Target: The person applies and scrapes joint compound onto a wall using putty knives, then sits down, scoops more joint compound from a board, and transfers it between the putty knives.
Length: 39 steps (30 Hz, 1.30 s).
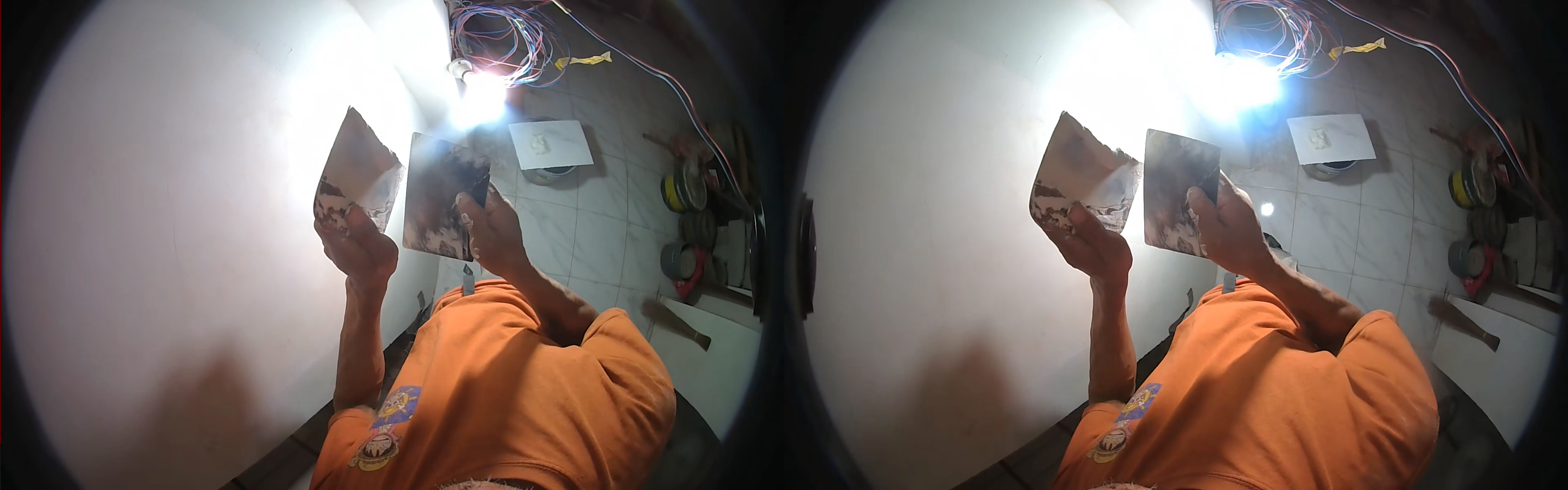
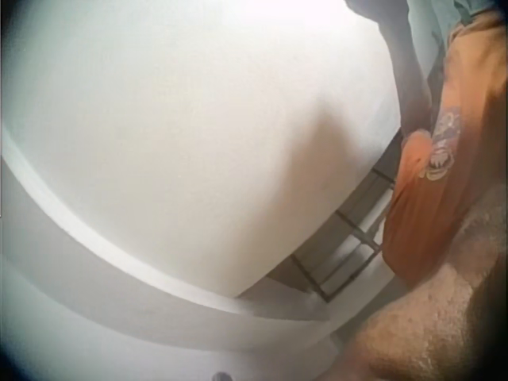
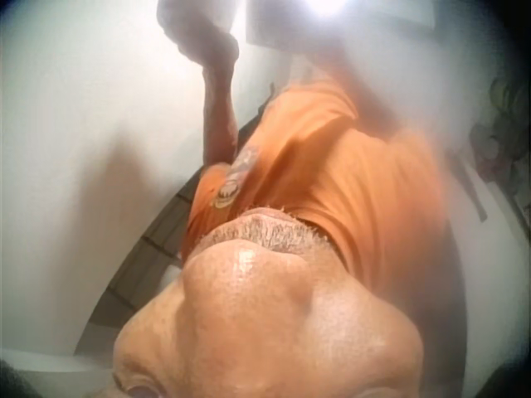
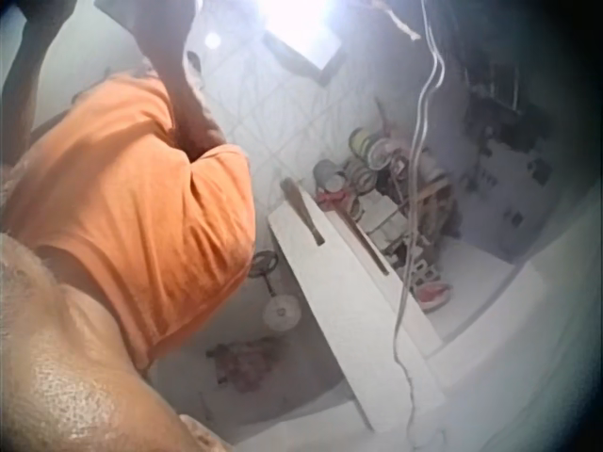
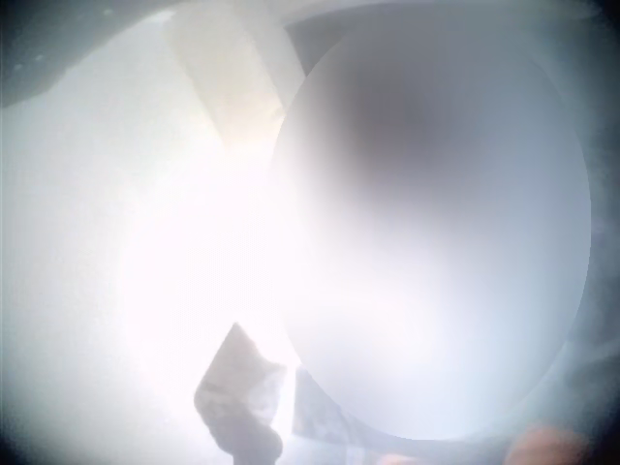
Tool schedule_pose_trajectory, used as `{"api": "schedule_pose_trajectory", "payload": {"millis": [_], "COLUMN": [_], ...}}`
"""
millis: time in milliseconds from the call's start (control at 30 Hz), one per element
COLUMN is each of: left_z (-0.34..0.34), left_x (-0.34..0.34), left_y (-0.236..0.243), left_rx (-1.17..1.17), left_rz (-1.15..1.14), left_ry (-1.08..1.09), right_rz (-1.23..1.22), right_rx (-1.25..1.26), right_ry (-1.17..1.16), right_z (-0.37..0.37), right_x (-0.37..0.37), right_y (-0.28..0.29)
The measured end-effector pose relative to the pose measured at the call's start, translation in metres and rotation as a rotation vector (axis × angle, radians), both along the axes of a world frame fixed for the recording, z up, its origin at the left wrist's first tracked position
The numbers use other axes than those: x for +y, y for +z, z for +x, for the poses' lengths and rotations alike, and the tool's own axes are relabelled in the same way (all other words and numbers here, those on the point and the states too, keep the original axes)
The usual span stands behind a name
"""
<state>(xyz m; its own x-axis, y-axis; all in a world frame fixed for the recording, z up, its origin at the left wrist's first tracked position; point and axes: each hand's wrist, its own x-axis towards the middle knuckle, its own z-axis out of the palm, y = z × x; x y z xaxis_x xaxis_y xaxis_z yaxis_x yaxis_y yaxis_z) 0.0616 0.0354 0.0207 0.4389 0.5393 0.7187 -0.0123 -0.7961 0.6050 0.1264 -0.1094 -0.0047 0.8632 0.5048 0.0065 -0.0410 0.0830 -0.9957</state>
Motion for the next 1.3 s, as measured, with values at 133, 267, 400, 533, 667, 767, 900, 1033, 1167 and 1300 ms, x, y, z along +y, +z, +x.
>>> {"api": "schedule_pose_trajectory", "payload": {"millis": [133,267,400,533,667,767,900,1033,1167,1300], "left_z": [0.001,0.003,0.004,0.001,-0.001,0.0,0.0,0.003,0.002,0.003], "left_x": [-0.007,-0.004,0.002,0.011,0.01,0.011,0.016,0.017,0.016,0.015], "left_y": [0.022,0.033,0.033,0.035,0.041,0.032,0.017,0.012,0.013,0.015], "left_rx": [0.116,0.001,-0.047,0.006,-0.025,-0.037,-0.021,-0.019,-0.048,-0.028], "left_rz": [-0.147,-0.666,-1.157,-1.278,-1.261,-1.267,-1.336,-1.398,-1.478,-1.628], "left_ry": [0.163,-0.058,-0.329,-0.424,-0.46,-0.475,-0.435,-0.422,-0.464,-0.399], "right_rz": [-0.245,0.016,0.12,0.082,-0.086,0.265,0.858,0.905,0.833,0.457], "right_rx": [0.063,-0.51,-0.922,-1.051,-0.754,-0.053,0.633,0.677,0.585,0.138], "right_ry": [0.017,-0.023,0.029,0.111,0.157,0.094,0.152,0.26,0.237,0.121], "right_z": [0.019,0.038,0.038,0.057,0.066,0.072,0.072,0.074,0.064,0.053], "right_x": [-0.016,-0.021,-0.003,0.001,-0.019,-0.02,-0.015,-0.02,-0.015,-0.022], "right_y": [0.007,0.014,0.002,-0.046,-0.068,-0.082,-0.051,-0.043,-0.008,-0.008]}}
